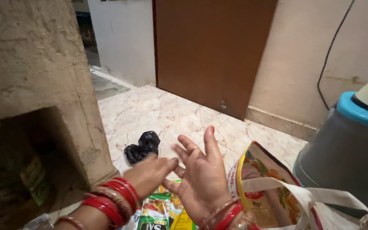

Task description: The person sits on the floor and packs various grocery items into a reusable shopping bag. They handle multiple packaged food items, including biscuits, snacks, and a box, placing them one by one into the bag.

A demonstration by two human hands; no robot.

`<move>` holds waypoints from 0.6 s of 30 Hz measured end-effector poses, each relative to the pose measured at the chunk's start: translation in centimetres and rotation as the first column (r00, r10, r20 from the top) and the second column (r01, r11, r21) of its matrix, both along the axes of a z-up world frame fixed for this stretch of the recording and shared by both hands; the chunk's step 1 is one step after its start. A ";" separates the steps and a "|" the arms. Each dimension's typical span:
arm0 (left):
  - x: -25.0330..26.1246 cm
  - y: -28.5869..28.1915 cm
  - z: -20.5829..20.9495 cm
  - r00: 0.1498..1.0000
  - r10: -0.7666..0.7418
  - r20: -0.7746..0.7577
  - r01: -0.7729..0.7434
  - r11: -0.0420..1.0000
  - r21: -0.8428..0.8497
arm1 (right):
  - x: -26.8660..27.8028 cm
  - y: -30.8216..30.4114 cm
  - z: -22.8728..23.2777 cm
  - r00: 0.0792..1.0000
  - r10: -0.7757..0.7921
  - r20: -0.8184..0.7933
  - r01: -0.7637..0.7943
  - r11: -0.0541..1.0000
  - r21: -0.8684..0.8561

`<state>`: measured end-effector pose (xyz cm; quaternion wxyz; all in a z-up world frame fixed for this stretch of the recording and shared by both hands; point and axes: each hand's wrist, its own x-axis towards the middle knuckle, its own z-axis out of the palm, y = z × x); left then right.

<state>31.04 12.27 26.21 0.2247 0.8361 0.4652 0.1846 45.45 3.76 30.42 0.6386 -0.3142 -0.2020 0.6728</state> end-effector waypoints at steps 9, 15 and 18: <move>-0.4 0.9 2.2 0.948 0.217 -0.233 -0.206 0.976 0.072 | 4.6 -2.5 4.3 0.280 -0.579 0.766 -0.034 0.791 0.611; 3.9 2.4 2.6 0.992 0.109 0.058 -0.115 0.988 0.099 | 10.9 -4.4 9.6 -0.442 0.017 0.897 0.221 0.971 0.091; 6.3 2.3 3.7 0.991 0.085 0.104 -0.088 0.996 0.028 | 13.9 -3.4 10.5 -0.629 0.297 0.718 0.269 0.950 -0.158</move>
